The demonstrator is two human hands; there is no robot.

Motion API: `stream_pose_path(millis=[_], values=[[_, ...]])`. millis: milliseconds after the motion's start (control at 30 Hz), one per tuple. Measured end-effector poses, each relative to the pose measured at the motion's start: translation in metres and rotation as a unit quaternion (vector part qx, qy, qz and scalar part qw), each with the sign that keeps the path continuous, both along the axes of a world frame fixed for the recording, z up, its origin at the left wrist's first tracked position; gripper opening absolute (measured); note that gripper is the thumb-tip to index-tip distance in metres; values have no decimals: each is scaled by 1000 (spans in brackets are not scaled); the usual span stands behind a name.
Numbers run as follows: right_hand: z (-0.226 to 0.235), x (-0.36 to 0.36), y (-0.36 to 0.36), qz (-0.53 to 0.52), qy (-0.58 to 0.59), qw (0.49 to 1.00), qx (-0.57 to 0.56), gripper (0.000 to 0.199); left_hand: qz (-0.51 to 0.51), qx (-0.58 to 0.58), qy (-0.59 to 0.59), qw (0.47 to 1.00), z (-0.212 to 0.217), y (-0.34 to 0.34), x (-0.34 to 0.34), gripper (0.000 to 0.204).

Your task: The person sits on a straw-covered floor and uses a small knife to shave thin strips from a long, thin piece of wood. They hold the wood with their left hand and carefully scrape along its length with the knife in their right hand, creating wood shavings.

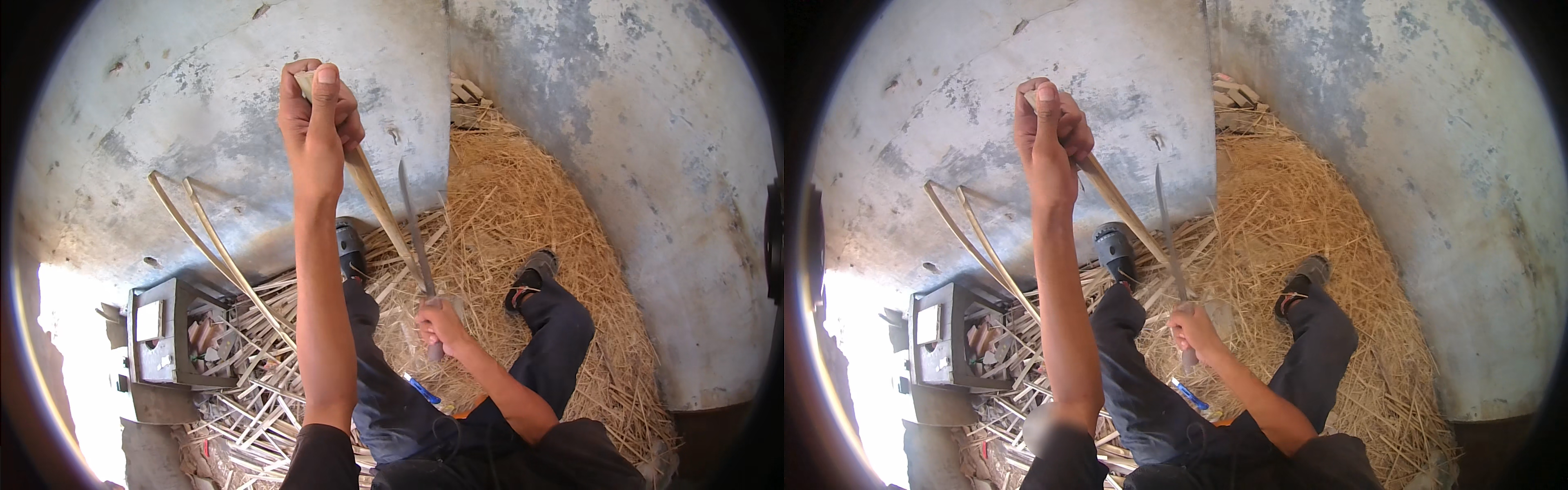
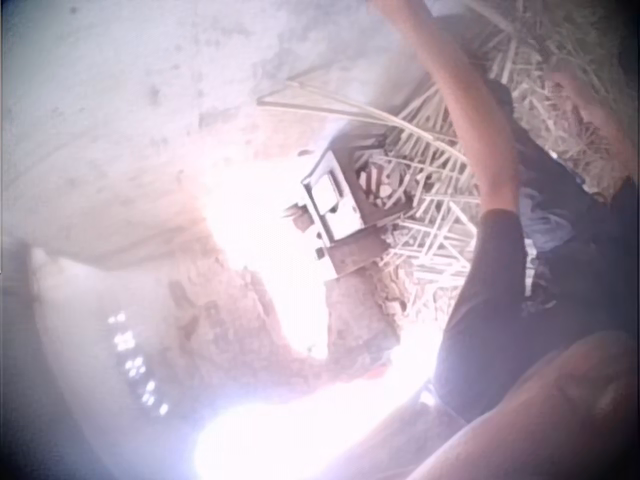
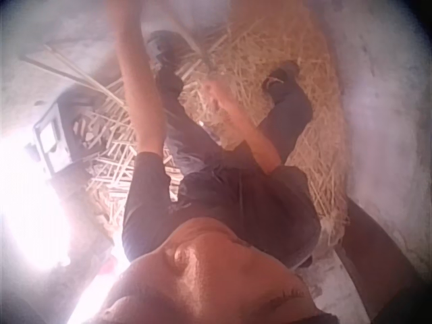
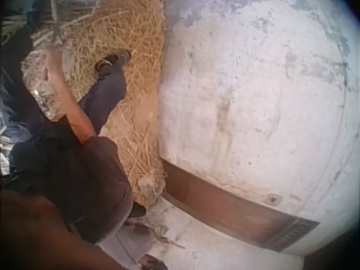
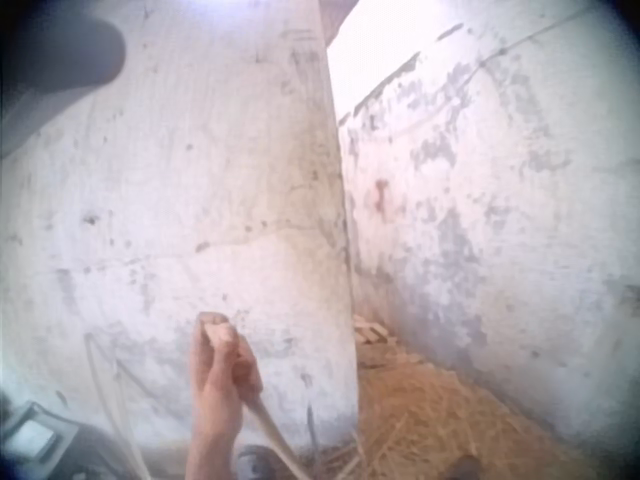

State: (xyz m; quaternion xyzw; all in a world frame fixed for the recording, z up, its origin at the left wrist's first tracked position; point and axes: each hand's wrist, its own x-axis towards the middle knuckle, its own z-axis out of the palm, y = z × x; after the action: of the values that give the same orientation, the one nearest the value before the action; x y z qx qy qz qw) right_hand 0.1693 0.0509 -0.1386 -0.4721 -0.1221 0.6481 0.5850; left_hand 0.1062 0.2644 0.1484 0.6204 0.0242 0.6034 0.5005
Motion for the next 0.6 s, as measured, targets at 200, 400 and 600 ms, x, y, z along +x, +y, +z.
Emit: stream_pose_path(millis=[200,400,600], values=[[33,9,13,-82,-60,975,198,17,4,-11,6,1000,2,-13,3,22],[-27,23,4,5,11,994,-110,20,-46,-28,-14,998,-2,-15,-7,22],[42,32,12,-71,26,988,137,23,-19,-12,5,1000,-1,-14,-3,21]])
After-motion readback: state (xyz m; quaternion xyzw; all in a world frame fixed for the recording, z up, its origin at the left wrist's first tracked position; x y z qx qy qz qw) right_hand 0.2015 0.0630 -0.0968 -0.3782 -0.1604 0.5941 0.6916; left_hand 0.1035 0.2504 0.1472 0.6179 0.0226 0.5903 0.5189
